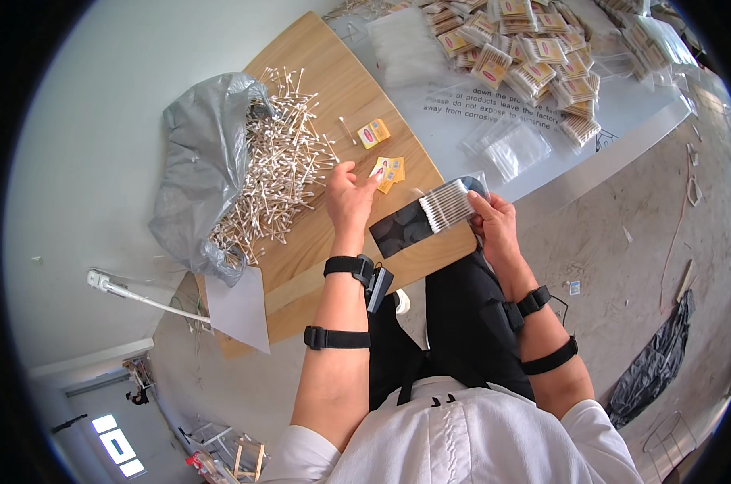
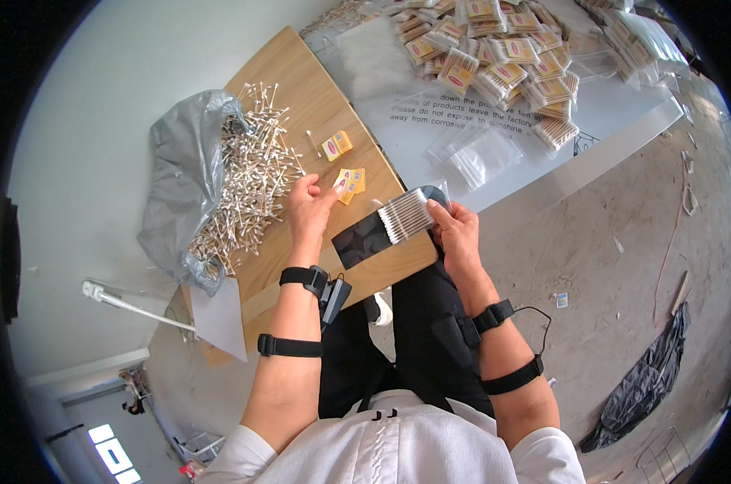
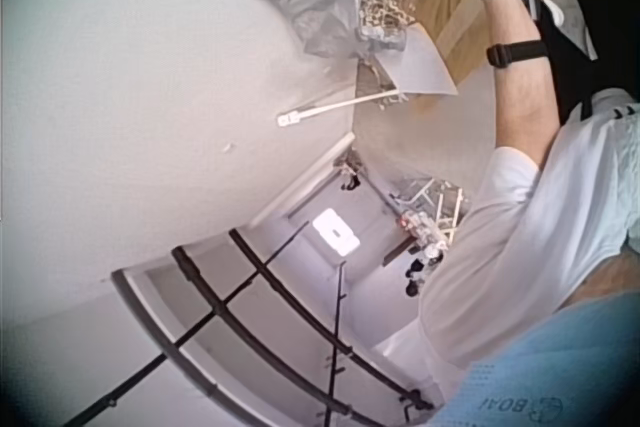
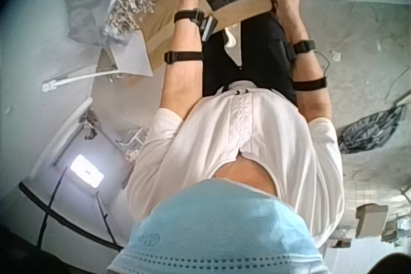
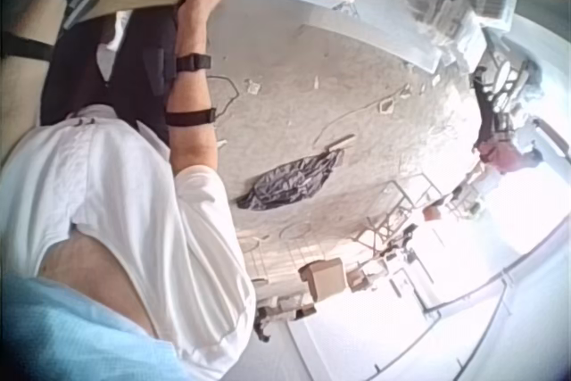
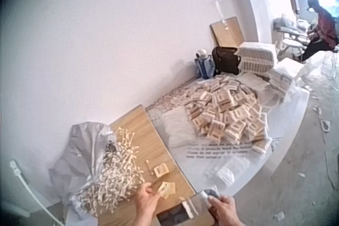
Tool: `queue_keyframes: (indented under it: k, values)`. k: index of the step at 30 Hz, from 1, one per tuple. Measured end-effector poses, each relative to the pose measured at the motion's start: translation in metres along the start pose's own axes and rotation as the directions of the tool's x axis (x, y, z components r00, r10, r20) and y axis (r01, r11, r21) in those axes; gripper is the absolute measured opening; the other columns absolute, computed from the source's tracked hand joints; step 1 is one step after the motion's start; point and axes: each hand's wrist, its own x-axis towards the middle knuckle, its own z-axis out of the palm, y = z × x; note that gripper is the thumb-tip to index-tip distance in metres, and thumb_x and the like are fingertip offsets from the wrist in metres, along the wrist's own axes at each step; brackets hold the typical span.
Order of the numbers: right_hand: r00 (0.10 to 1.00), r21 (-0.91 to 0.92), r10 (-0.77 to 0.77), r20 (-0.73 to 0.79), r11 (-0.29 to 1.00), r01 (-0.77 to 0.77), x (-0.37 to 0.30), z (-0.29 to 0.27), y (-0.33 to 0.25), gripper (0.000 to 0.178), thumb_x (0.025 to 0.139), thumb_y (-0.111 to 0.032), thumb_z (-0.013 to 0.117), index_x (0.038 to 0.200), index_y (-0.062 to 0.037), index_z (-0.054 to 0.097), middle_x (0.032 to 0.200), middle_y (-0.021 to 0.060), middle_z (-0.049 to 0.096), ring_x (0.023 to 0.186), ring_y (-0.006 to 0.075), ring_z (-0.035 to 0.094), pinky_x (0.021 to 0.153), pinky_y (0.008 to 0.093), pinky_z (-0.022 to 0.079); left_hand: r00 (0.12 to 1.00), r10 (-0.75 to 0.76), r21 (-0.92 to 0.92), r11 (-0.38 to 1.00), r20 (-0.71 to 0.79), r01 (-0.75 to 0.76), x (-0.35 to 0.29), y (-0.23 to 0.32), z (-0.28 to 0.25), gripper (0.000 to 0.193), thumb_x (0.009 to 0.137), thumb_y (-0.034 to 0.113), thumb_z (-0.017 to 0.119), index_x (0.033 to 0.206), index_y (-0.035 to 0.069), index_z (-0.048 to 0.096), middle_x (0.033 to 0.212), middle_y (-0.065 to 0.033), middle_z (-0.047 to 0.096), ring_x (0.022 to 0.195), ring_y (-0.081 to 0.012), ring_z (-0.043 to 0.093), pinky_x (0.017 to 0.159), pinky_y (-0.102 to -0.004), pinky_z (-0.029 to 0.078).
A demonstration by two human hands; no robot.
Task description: Manually counting and placing wooden cotton swabs into plastic packaging bags.
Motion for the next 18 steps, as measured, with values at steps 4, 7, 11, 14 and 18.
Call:
queue_keyframes:
  k: [4, 7, 11, 14, 18]
  values:
    - [1.000, -0.004, 0.014, -0.024, 1.000, -0.014, -0.002, -0.003, -0.001, 0.023, 0.089, -0.022, 0.071, 0.073, -0.0083, 0.061, 0.060, -0.0059, 0.050, 0.050, 0.0025, 0.038, 0.046, 0.0203, 0.029, 0.972, 0.218, 0.249, 0.940, 0.083, -0.232, 0.004, 0.023, 0.002, 0.027, 0.068, 0.021, 0.083, 0.078, 0.004, 0.063, 0.070, -0.0093, 0.062, 0.074, -0.0245, 0.063, 0.070, -0.0416, 0.051]
    - [1.000, 0.007, 0.014, -0.023, 1.000, -0.014, -0.003, -0.004, -0.001, 0.024, 0.089, -0.022, 0.071, 0.072, -0.0091, 0.059, 0.061, -0.0058, 0.049, 0.050, 0.0025, 0.039, 0.046, 0.0202, 0.029, 0.921, -0.201, 0.235, 0.964, 0.334, 0.126, 0.010, 0.033, 0.001, 0.025, 0.067, 0.016, 0.083, 0.073, 0.003, 0.063, 0.074, -0.0126, 0.065, 0.074, -0.0235, 0.066, 0.069, -0.0389, 0.052]
    - [0.999, 0.043, 0.028, -0.016, 0.999, -0.027, -0.003, -0.002, -0.002, 0.024, 0.088, -0.021, 0.072, 0.073, -0.0093, 0.059, 0.061, -0.0057, 0.050, 0.051, 0.0024, 0.039, 0.046, 0.0201, 0.029, 0.906, -0.229, 0.063, 0.973, 0.355, 0.221, 0.006, 0.015, -0.007, 0.019, 0.066, 0.002, 0.079, 0.070, 0.001, 0.061, 0.069, -0.0097, 0.065, 0.062, -0.0190, 0.062, 0.059, -0.0339, 0.050]
    - [1.000, 0.053, 0.021, 0.000, 0.998, -0.021, -0.002, 0.002, -0.002, 0.022, 0.087, -0.021, 0.073, 0.075, -0.0086, 0.060, 0.062, -0.0056, 0.050, 0.051, 0.0023, 0.039, 0.046, 0.0199, 0.028, 0.943, -0.152, -0.050, 0.983, 0.298, 0.174, 0.000, 0.003, -0.010, 0.015, 0.069, -0.005, 0.075, 0.072, 0.000, 0.061, 0.066, -0.0051, 0.062, 0.055, -0.0137, 0.057, 0.050, -0.0298, 0.046]
    - [0.999, 0.061, 0.040, -0.027, 0.997, -0.038, 0.001, -0.004, -0.004, 0.021, 0.085, -0.021, 0.075, 0.076, -0.0078, 0.061, 0.061, -0.0059, 0.049, 0.050, 0.0025, 0.038, 0.045, 0.0201, 0.027, 0.786, -0.379, -0.176, 0.840, 0.488, 0.514, -0.014, 0.030, -0.016, 0.012, 0.078, -0.005, 0.069, 0.073, 0.001, 0.060, 0.065, -0.0042, 0.060, 0.049, -0.0080, 0.053, 0.039, -0.0227, 0.038]
